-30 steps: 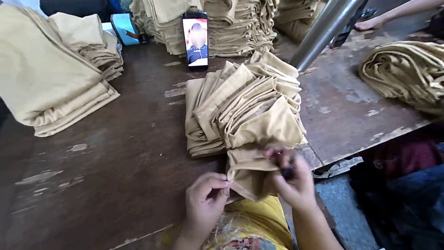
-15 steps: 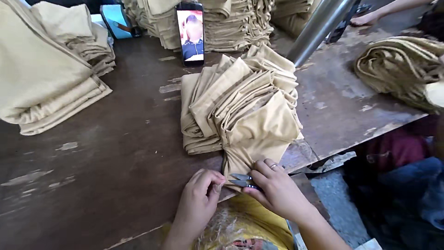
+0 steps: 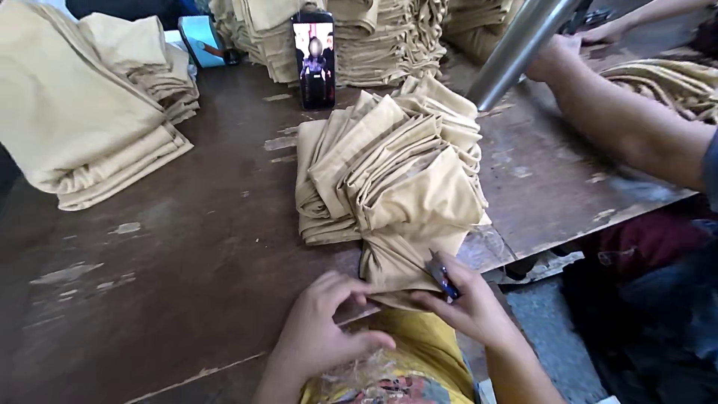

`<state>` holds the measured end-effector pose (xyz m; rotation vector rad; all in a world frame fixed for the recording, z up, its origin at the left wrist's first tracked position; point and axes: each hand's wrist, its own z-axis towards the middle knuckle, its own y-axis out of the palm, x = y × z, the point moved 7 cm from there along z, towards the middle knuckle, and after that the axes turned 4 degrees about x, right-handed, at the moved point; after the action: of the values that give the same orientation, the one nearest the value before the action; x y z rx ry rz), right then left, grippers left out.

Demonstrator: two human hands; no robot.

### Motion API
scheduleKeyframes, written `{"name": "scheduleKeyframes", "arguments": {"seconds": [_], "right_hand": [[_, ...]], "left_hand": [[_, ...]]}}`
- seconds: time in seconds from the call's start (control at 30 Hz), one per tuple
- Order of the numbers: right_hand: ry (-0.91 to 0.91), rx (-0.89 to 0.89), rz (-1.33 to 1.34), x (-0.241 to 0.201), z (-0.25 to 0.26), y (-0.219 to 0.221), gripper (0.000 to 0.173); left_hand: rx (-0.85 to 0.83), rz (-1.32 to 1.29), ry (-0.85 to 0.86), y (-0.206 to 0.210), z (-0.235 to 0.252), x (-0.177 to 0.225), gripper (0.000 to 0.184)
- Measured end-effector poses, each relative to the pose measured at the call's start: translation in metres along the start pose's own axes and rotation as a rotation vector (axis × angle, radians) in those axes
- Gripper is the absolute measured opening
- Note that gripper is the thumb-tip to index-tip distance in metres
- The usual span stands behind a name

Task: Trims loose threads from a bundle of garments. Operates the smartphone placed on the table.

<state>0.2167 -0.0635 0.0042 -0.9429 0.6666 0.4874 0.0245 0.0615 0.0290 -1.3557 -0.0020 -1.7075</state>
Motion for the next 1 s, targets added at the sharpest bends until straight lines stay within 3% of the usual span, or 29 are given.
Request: {"name": "scheduleKeyframes", "arguments": {"seconds": [0.03, 0.1, 0.2, 0.3, 0.43, 0.53, 0.67, 0.73, 1.0], "right_hand": [[-0.01, 0.011, 0.003, 0.003, -0.001, -0.001, 0.021], [-0.028, 0.013, -0.031, 0.004, 0.0, -0.001, 0.009], [-0.035, 0.011, -0.063, 0.003, 0.001, 0.001, 0.009], [-0.052, 0.025, -0.048, 0.006, 0.003, 0.001, 0.011], [-0.029, 0.023, 0.005, 0.01, 0.001, 0.0, 0.013], [0.0, 0.027, 0.084, 0.014, 0.002, -0.001, 0.016], [0.067, 0.07, 0.186, 0.012, 0.002, -0.001, 0.016], [0.083, 0.083, 0.216, 0.012, 0.002, -0.001, 0.015], [0.102, 0.092, 0.238, 0.014, 0.004, 0.001, 0.015]], "left_hand": [[0.037, 0.125, -0.045, 0.003, 0.003, -0.002, 0.068], [0.044, 0.23, -0.101, 0.018, 0.007, -0.004, 0.063], [0.085, 0.227, -0.07, 0.031, 0.009, 0.0, 0.026], [0.086, 0.169, -0.008, 0.024, 0.005, 0.003, 0.015], [-0.17, 0.07, 0.046, 0.015, -0.01, 0.013, 0.016], [-0.369, -0.025, -0.019, 0.018, -0.017, 0.019, 0.026], [-0.138, 0.176, -0.077, 0.025, -0.008, 0.019, 0.042], [-0.072, 0.209, -0.02, 0.031, -0.004, 0.022, 0.037], [-0.068, 0.345, 0.262, 0.073, -0.002, 0.026, 0.018]]}}
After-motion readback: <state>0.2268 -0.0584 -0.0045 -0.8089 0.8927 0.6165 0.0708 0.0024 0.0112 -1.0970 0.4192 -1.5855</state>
